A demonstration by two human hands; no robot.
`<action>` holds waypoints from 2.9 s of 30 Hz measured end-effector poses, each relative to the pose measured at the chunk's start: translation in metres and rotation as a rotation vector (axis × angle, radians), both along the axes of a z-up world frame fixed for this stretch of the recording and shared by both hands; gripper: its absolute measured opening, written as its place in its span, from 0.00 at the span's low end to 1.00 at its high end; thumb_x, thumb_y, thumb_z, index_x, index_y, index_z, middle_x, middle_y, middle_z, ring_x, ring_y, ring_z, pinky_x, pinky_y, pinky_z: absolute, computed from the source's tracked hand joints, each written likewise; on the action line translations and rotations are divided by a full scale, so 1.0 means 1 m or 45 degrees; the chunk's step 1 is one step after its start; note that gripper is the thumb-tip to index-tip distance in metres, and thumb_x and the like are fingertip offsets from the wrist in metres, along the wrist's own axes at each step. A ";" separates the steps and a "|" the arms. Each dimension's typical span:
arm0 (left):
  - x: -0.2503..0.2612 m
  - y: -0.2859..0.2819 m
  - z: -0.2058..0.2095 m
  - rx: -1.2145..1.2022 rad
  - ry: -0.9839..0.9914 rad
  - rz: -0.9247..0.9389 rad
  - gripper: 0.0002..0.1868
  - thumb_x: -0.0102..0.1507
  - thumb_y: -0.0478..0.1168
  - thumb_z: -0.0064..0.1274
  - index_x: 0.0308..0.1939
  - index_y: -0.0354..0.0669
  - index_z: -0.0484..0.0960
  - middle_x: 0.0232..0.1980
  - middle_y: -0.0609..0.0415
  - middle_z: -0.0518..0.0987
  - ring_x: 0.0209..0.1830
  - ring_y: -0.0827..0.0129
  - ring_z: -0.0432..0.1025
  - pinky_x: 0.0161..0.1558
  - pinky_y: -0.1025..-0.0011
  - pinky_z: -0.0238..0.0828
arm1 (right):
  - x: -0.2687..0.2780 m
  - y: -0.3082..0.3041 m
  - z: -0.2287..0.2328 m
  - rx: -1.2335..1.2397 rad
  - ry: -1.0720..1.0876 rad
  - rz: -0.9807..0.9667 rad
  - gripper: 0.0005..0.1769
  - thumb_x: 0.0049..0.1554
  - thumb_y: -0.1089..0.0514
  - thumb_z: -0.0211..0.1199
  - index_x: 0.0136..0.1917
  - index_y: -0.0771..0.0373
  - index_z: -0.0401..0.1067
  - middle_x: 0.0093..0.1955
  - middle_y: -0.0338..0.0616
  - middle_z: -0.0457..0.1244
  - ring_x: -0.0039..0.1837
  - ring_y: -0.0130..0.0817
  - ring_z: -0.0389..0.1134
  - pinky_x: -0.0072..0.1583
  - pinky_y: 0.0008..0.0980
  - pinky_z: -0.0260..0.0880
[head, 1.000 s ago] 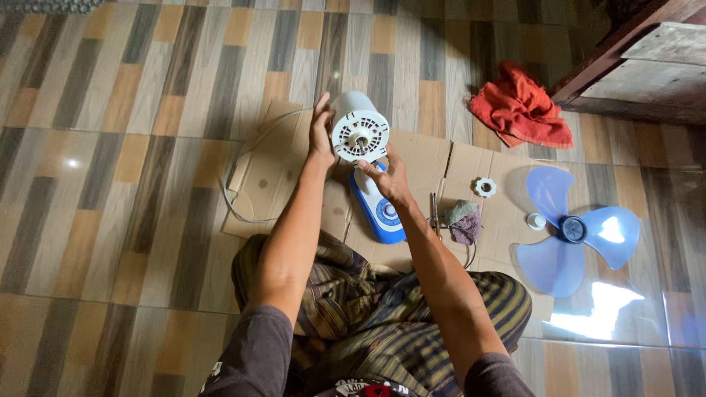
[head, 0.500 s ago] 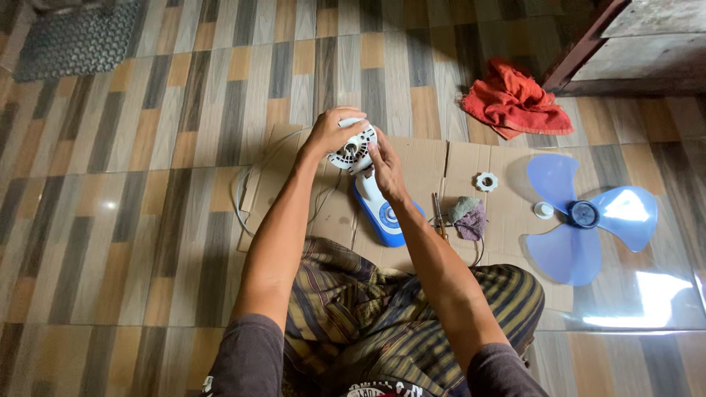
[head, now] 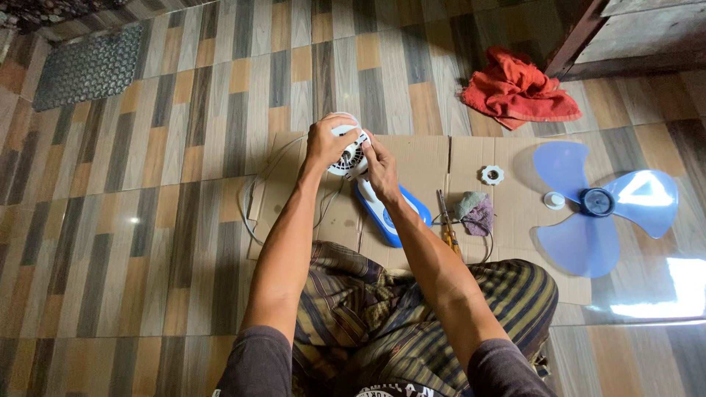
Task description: The person reassembles a disassembled electric fan on the floor. They place the motor housing into the fan base, attach the front grille, and use a screwdriver to secure the components.
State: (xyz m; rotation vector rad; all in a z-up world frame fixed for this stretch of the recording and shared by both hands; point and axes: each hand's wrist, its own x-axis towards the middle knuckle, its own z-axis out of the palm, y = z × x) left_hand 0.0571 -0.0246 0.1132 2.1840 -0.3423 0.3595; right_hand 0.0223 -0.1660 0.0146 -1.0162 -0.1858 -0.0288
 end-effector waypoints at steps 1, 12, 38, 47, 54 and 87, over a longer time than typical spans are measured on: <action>0.001 0.000 0.000 0.001 -0.008 0.001 0.13 0.56 0.42 0.66 0.40 0.38 0.88 0.49 0.47 0.85 0.50 0.60 0.81 0.53 0.68 0.76 | 0.001 0.001 0.000 0.002 0.006 -0.019 0.25 0.69 0.54 0.55 0.74 0.70 0.66 0.65 0.43 0.66 0.63 0.27 0.66 0.64 0.28 0.68; 0.003 0.002 -0.007 -0.113 0.019 -0.008 0.12 0.54 0.39 0.68 0.38 0.36 0.88 0.45 0.48 0.86 0.46 0.65 0.82 0.50 0.70 0.77 | -0.003 0.000 0.011 -0.026 0.031 -0.090 0.22 0.67 0.56 0.57 0.70 0.70 0.71 0.60 0.43 0.69 0.60 0.26 0.68 0.61 0.27 0.70; -0.011 -0.002 0.004 0.045 -0.050 0.083 0.15 0.57 0.43 0.65 0.42 0.37 0.87 0.47 0.46 0.85 0.48 0.58 0.81 0.51 0.67 0.75 | -0.001 -0.001 -0.006 0.082 0.088 0.054 0.24 0.68 0.51 0.55 0.73 0.66 0.69 0.61 0.40 0.69 0.60 0.25 0.68 0.61 0.26 0.71; -0.005 0.001 -0.003 -0.028 0.054 0.073 0.15 0.55 0.44 0.67 0.40 0.36 0.88 0.46 0.48 0.86 0.46 0.60 0.82 0.50 0.69 0.77 | -0.003 0.006 -0.017 0.023 0.135 -0.072 0.23 0.70 0.53 0.53 0.72 0.68 0.71 0.52 0.42 0.69 0.47 0.27 0.66 0.48 0.30 0.68; 0.010 0.024 -0.039 -0.393 0.013 -0.061 0.24 0.59 0.39 0.62 0.59 0.34 0.80 0.67 0.42 0.77 0.65 0.61 0.73 0.65 0.68 0.70 | 0.005 -0.007 -0.026 -0.064 -0.059 0.018 0.23 0.71 0.55 0.50 0.75 0.66 0.64 0.64 0.37 0.67 0.61 0.22 0.66 0.63 0.24 0.68; -0.065 -0.009 -0.147 -1.461 0.296 0.169 0.44 0.68 0.58 0.46 0.80 0.44 0.45 0.74 0.46 0.62 0.69 0.58 0.65 0.60 0.61 0.73 | -0.018 -0.038 -0.027 -0.263 0.035 0.304 0.30 0.63 0.63 0.59 0.76 0.68 0.59 0.68 0.49 0.65 0.69 0.36 0.64 0.71 0.35 0.62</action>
